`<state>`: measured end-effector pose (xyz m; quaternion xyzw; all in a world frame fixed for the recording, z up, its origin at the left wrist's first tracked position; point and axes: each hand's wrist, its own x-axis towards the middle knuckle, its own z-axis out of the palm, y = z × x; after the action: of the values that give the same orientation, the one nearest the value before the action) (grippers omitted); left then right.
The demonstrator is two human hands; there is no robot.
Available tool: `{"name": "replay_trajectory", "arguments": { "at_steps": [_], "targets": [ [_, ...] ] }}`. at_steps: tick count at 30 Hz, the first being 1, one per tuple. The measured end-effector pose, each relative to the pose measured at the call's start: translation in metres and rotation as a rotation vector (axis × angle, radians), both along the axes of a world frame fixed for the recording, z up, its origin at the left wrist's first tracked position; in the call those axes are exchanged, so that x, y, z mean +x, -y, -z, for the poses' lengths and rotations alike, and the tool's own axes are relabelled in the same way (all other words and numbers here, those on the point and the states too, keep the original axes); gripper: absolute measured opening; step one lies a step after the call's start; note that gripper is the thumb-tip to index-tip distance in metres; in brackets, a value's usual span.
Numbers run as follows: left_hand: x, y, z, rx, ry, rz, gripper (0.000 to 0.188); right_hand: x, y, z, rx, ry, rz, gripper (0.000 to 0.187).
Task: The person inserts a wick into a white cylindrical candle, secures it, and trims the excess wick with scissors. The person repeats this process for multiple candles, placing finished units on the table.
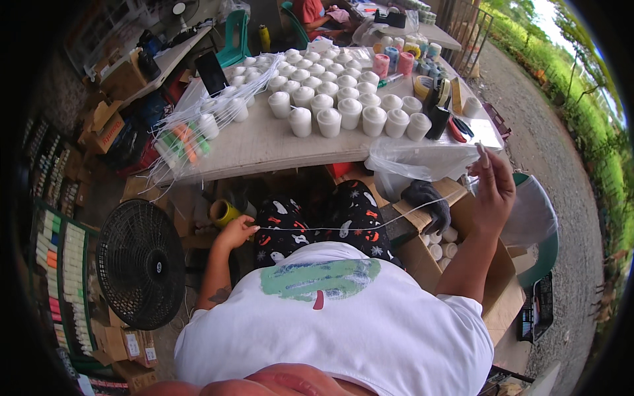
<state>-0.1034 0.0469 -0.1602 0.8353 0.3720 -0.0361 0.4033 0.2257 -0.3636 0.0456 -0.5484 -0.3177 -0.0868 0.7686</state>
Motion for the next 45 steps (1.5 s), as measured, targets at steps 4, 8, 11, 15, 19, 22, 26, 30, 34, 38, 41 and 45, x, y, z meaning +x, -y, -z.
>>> {"name": "replay_trajectory", "arguments": {
  "at_steps": [4,8,11,15,19,22,26,30,34,38,41,45],
  "targets": [
    [0.063,0.057,-0.119,-0.061,0.507,0.192,0.025,-0.053,-0.076,0.019,-0.563,0.301,-0.322,0.018],
    [0.091,0.102,-0.174,0.075,0.843,0.525,0.019,-0.093,-0.128,0.02,-0.598,0.666,-0.402,0.024],
    [0.098,0.117,-0.171,-0.002,0.875,0.447,0.019,-0.094,-0.139,0.025,-0.585,0.796,-0.346,0.026],
    [0.097,0.12,-0.169,-0.044,0.909,0.359,0.021,-0.094,-0.142,0.025,-0.597,0.828,-0.346,0.027],
    [0.1,0.115,-0.168,0.031,0.913,0.387,0.021,-0.095,-0.146,0.023,-0.572,0.849,-0.296,0.026],
    [0.101,0.117,-0.168,0.029,0.925,0.369,0.02,-0.095,-0.146,0.024,-0.584,0.865,-0.262,0.026],
    [0.102,0.119,-0.17,-0.069,0.924,0.374,0.017,-0.092,-0.146,0.02,-0.558,0.905,-0.213,0.026],
    [0.099,0.119,-0.162,-0.214,0.916,0.408,0.016,-0.098,-0.143,0.022,-0.537,0.925,-0.144,0.028],
    [0.112,0.114,-0.138,-0.597,1.055,0.462,0.028,-0.099,-0.145,0.033,-0.446,0.847,-0.139,0.03],
    [0.123,0.111,-0.143,-0.956,1.02,0.577,0.064,-0.095,-0.148,0.036,-0.373,0.732,-0.144,0.027],
    [0.137,0.135,-0.15,-0.967,1.06,0.614,0.079,-0.093,-0.149,0.036,-0.394,0.683,-0.117,0.024],
    [0.146,0.136,-0.146,-1.08,0.947,0.678,0.066,-0.088,-0.137,0.025,-0.428,0.571,-0.099,0.016]
  ]
}}
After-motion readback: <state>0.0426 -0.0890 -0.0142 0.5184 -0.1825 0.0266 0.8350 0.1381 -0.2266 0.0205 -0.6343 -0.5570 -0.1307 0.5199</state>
